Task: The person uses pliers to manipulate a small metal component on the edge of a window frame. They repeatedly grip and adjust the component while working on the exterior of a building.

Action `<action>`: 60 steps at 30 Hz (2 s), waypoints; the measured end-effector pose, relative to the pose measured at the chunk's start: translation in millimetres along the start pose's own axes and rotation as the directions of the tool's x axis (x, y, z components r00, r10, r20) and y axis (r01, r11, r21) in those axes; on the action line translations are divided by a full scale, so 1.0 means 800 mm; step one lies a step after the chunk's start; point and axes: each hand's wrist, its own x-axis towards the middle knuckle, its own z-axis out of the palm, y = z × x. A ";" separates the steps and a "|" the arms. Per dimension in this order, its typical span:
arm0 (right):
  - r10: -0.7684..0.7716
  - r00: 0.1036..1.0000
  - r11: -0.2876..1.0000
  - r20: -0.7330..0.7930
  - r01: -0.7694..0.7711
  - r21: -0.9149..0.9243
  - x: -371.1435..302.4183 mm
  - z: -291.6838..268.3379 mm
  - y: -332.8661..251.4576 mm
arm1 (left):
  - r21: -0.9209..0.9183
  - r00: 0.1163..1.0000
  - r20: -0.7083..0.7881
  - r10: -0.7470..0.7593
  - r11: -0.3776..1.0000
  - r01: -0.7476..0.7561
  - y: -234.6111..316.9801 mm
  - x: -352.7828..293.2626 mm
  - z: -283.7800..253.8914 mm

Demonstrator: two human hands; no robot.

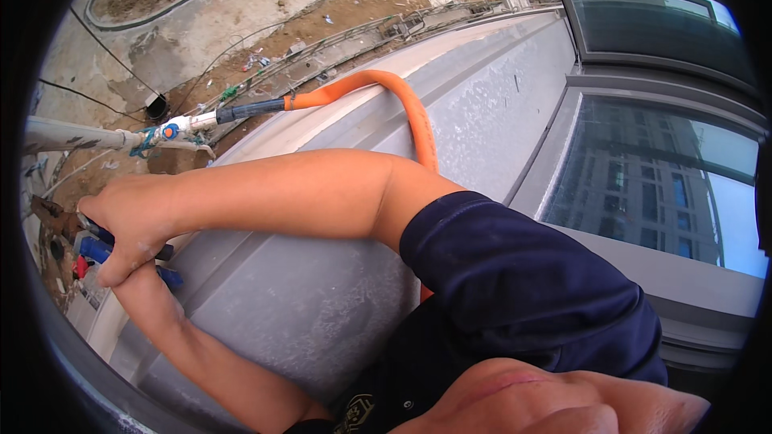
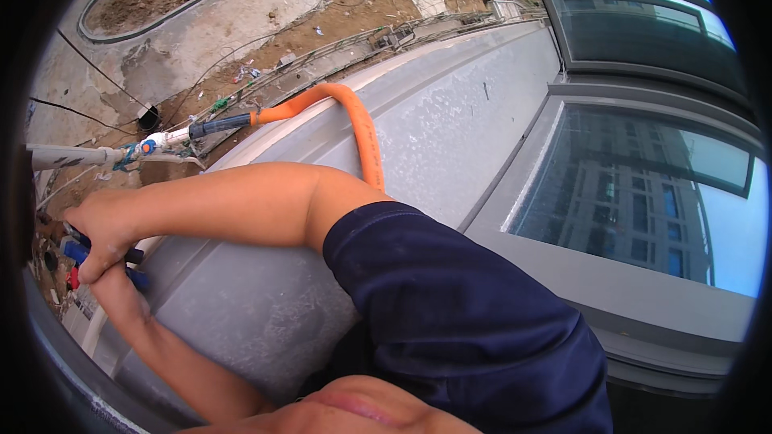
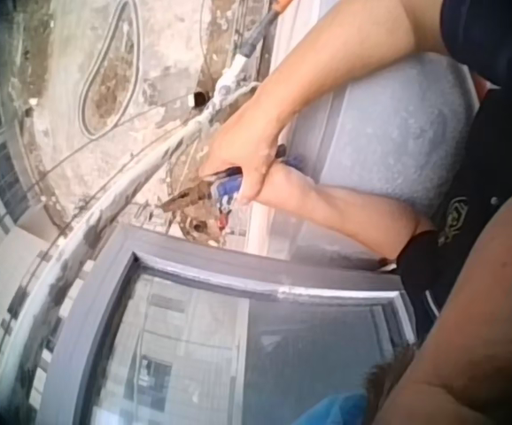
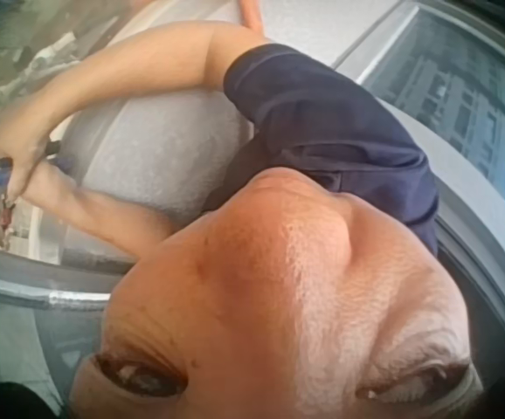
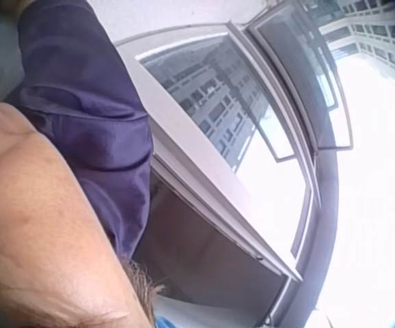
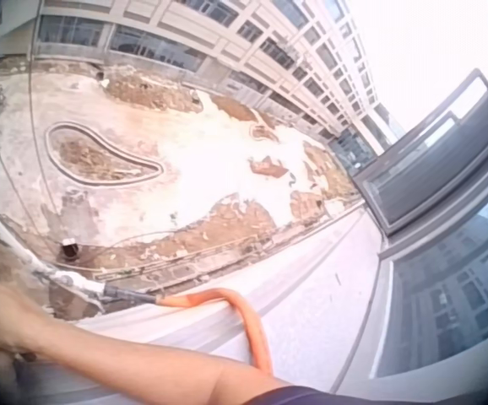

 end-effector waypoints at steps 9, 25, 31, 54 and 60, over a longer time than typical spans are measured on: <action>0.016 1.000 1.000 0.008 -0.016 0.007 -0.001 -0.001 -0.002 | 0.006 0.999 -0.008 0.031 1.000 -0.031 0.009 -0.005 0.004; 0.019 1.000 1.000 0.012 -0.019 0.012 0.000 0.000 -0.001 | 0.039 1.000 -0.002 -0.017 0.999 0.017 0.013 -0.005 0.003; 0.016 1.000 1.000 0.012 -0.016 0.002 0.000 0.000 -0.001 | 0.013 1.000 -0.004 -0.022 1.000 0.022 0.013 -0.005 0.004; -0.030 0.999 0.998 -0.023 0.031 0.049 0.001 0.002 0.002 | -0.029 1.000 0.007 0.012 1.000 -0.012 0.010 -0.004 0.006; -0.022 0.999 0.999 -0.023 0.023 0.032 -0.002 -0.001 0.001 | -0.025 1.000 0.011 0.019 1.000 -0.019 0.013 -0.005 0.010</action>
